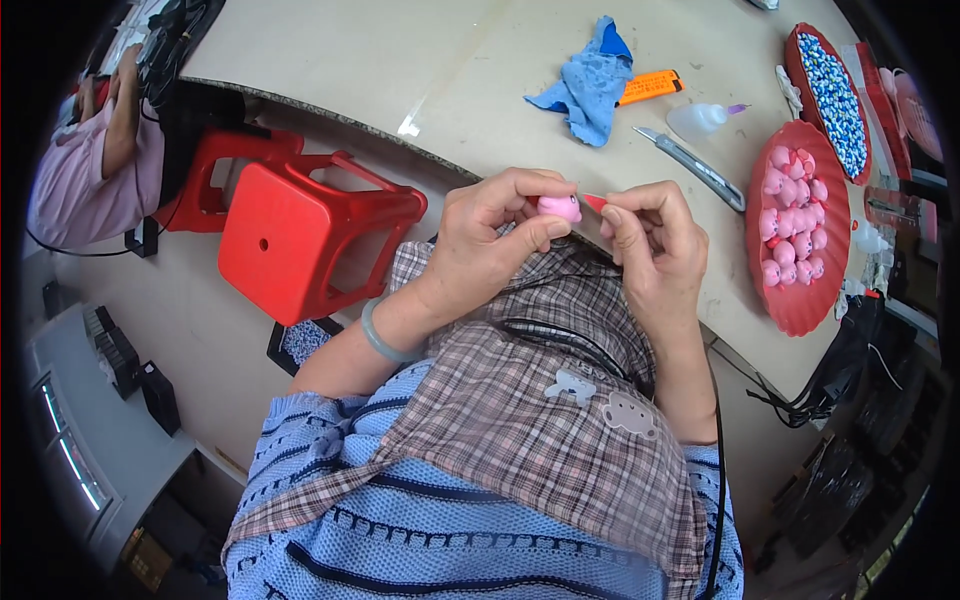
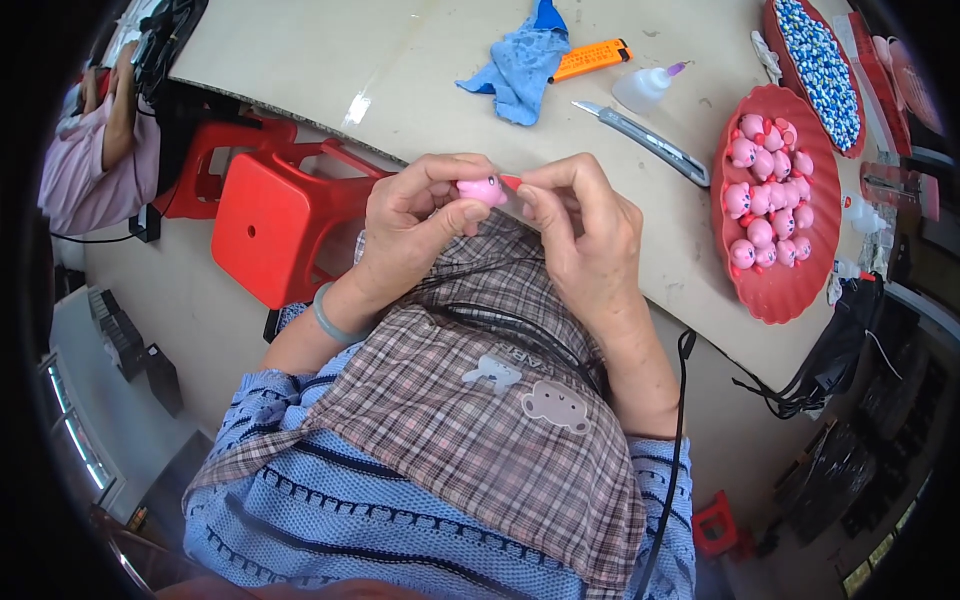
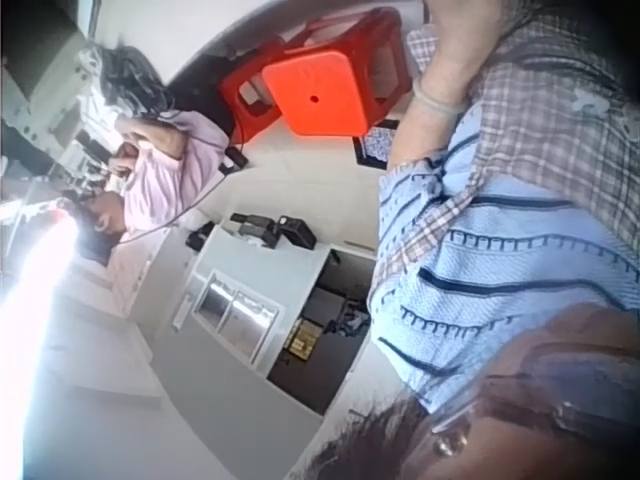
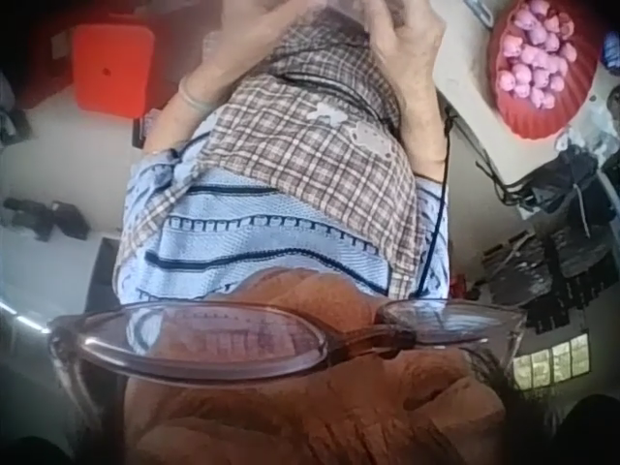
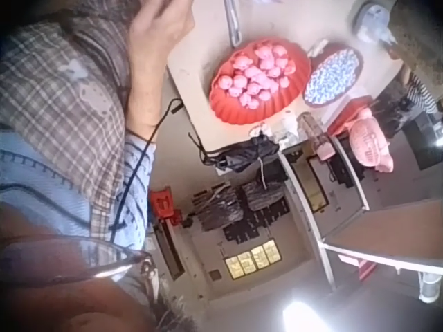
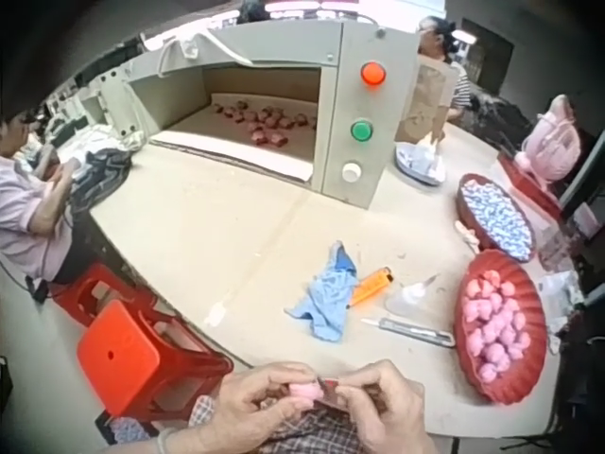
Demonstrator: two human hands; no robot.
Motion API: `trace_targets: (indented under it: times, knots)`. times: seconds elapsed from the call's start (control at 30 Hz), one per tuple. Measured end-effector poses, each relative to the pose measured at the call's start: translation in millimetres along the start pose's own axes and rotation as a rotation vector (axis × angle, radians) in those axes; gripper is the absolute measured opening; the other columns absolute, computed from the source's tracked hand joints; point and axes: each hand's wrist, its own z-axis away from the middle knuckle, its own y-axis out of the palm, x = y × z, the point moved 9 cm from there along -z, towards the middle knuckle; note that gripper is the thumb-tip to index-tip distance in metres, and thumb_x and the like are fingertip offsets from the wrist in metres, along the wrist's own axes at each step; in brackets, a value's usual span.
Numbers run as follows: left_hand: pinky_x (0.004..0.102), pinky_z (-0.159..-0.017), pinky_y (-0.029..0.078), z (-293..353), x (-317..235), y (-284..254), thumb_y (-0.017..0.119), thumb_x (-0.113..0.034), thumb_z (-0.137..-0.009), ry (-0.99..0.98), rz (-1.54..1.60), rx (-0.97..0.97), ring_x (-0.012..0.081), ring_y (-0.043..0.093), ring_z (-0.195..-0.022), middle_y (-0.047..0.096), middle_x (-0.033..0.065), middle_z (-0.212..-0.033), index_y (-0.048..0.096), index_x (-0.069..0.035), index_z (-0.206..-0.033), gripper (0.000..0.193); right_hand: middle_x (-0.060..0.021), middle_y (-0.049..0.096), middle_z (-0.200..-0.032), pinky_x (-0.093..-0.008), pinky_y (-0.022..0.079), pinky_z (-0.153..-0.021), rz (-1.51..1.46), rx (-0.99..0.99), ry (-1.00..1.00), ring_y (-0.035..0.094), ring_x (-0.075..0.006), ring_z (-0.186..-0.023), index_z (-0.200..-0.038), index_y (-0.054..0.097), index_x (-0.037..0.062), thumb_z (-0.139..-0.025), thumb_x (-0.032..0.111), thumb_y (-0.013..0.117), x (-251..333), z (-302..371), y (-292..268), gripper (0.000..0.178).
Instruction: The person assembles toy figurines by applying glue from a bottle onto the figurine bodies and attaching small components to them by hand.
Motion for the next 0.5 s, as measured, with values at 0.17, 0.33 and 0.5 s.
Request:
trace_targets:
  times: [0.17, 0.33, 0.5]
  knots:
    - [0.0224, -0.060, 0.054, 0.5, 2.5, 0.5, 0.070, -0.004, -0.085, -0.067, -0.011, 0.019, 0.0099, 0.065, -0.068, 0.070, 0.0092, -0.092, 0.064, 0.004, -0.109, 0.026, -0.0095, 0.067, -0.077, -0.0272, 0.051, -0.055, -0.257, 0.032, 0.110, 0.067, -0.0168, -0.064, -0.089, 0.061, -0.0005, -0.088, -0.002, 0.065, -6.4, -4.0, 14.0, 0.004]
    - [0.0225, -0.062, 0.054, 1.4, 2.5, -1.0, 0.070, -0.004, -0.085, -0.024, -0.047, 0.005, 0.0097, 0.065, -0.071, 0.070, 0.0097, -0.092, 0.065, 0.004, -0.108, 0.024, -0.0098, 0.066, -0.077, -0.0326, 0.052, -0.053, 0.204, 0.097, -0.296, 0.067, -0.0234, -0.064, -0.085, 0.059, 0.0016, -0.083, -0.001, 0.068, 28.2, -7.9, 22.6, 0.009]
    - [0.0217, -0.065, 0.054, 2.4, -4.8, 1.8, 0.069, -0.002, -0.086, 0.074, -0.067, 0.026, 0.0084, 0.064, -0.077, 0.068, 0.0111, -0.098, 0.064, 0.004, -0.109, 0.024, -0.0096, 0.065, -0.077, -0.0347, 0.052, -0.054, 0.285, 0.095, -0.316, 0.067, -0.0251, -0.065, -0.083, 0.058, 0.0017, -0.081, -0.003, 0.067, 27.2, -1.0, 20.7, 0.011]
